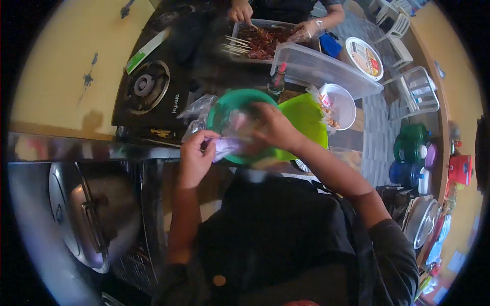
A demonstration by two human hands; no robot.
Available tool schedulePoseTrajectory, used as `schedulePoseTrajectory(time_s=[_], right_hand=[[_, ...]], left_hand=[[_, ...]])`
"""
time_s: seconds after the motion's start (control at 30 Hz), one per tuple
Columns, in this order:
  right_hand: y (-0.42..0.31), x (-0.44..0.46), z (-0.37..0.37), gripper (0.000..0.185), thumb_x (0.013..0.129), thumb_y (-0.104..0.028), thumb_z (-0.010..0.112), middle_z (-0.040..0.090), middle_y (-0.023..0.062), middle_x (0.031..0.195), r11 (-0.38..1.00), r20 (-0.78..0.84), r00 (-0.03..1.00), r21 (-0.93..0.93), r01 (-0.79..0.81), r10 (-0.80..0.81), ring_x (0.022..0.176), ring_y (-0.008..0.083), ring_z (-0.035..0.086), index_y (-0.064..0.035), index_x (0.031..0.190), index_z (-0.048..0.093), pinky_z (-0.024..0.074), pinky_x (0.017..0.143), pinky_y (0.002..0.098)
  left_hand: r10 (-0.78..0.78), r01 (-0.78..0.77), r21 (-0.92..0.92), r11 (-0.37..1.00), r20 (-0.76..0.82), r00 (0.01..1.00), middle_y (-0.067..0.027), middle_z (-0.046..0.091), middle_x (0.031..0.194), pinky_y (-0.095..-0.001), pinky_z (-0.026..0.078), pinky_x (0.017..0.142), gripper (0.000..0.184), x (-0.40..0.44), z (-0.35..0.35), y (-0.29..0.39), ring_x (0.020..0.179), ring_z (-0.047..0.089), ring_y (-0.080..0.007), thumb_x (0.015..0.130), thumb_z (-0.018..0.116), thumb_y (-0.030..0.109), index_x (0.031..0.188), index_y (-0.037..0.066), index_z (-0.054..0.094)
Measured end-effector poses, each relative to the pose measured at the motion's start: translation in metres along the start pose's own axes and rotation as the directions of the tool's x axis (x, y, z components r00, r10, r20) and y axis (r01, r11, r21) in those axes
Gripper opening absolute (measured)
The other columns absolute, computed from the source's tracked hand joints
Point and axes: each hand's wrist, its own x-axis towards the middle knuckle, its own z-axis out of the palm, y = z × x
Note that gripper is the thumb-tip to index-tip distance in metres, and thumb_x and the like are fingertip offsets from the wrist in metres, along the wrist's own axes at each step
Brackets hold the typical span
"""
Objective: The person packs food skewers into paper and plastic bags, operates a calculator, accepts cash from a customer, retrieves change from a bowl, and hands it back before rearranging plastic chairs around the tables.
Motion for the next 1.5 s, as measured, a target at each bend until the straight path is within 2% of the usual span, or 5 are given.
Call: schedulePoseTrajectory(time_s=[0.57, 0.87, 1.07, 1.13, 1.5], right_hand=[[-0.043, -0.059, 0.034, 0.028, 0.084, -0.021, 0.062, 0.063, 0.0189, 0.09, 0.963, 0.563, 0.808, 0.27, 0.022, -0.176, 0.079, 0.0296, 0.062, -0.0024, 0.104, 0.059, 0.0484, 0.071, 0.0378], [0.028, 0.026, 0.035, 0.035, 0.078, -0.035, 0.062, 0.063, 0.018, 0.097, 0.883, 0.885, 0.443, -0.318, 0.346, 0.145, 0.083, 0.0318, 0.062, -0.0086, 0.1, 0.064, 0.0486, 0.072, 0.0411], [0.065, 0.03, 0.075, 0.041, 0.075, -0.035, 0.064, 0.066, 0.0162, 0.086, 0.699, 0.46, 0.573, 0.165, 0.695, -0.678, 0.078, 0.0346, 0.063, -0.0094, 0.106, 0.062, 0.0494, 0.075, 0.0425], [0.061, 0.039, 0.074, 0.039, 0.076, -0.035, 0.062, 0.065, 0.0167, 0.087, 0.905, 0.735, 0.678, -0.303, 0.3, 0.021, 0.081, 0.0346, 0.063, -0.0087, 0.104, 0.063, 0.0492, 0.075, 0.0441], [0.054, 0.014, 0.1, 0.031, 0.079, -0.032, 0.057, 0.065, 0.0164, 0.086, 0.804, 0.71, 0.699, -0.466, 0.37, 0.09, 0.076, 0.0306, 0.063, -0.0094, 0.1, 0.064, 0.0513, 0.068, 0.0421]], left_hand=[[-0.564, 0.299, -0.949, 0.097, 0.195, 0.803, -0.0131, 0.055, 0.113, -0.0428, 0.044, 0.09, 0.029, -0.07, 0.027, -0.019, 0.104, 0.054, -0.0287, 0.095, 0.045, 0.025, 0.116, 0.005, 0.046], [-0.678, 0.138, -0.935, 0.327, -0.13, 0.723, -0.0052, 0.05, 0.076, -0.0409, 0.047, 0.082, 0.022, -0.099, -0.019, -0.011, 0.074, 0.054, -0.0192, 0.096, 0.045, 0.024, 0.105, 0.005, 0.05], [-0.743, 0.235, -0.883, 0.406, -0.17, 0.647, -0.0064, 0.053, 0.074, -0.0403, 0.047, 0.082, 0.023, -0.114, -0.019, 0.002, 0.07, 0.055, -0.0187, 0.096, 0.045, 0.025, 0.104, 0.004, 0.05], [-0.736, 0.223, -0.877, 0.426, -0.192, 0.649, -0.006, 0.054, 0.074, -0.0399, 0.047, 0.081, 0.023, -0.121, -0.022, -0.001, 0.07, 0.056, -0.0188, 0.096, 0.044, 0.025, 0.104, 0.004, 0.05], [-0.686, 0.339, -0.779, 0.527, -0.154, 0.711, -0.0059, 0.058, 0.075, -0.0343, 0.049, 0.075, 0.026, -0.116, -0.016, 0.002, 0.074, 0.06, -0.0189, 0.097, 0.042, 0.025, 0.106, 0.003, 0.052]])
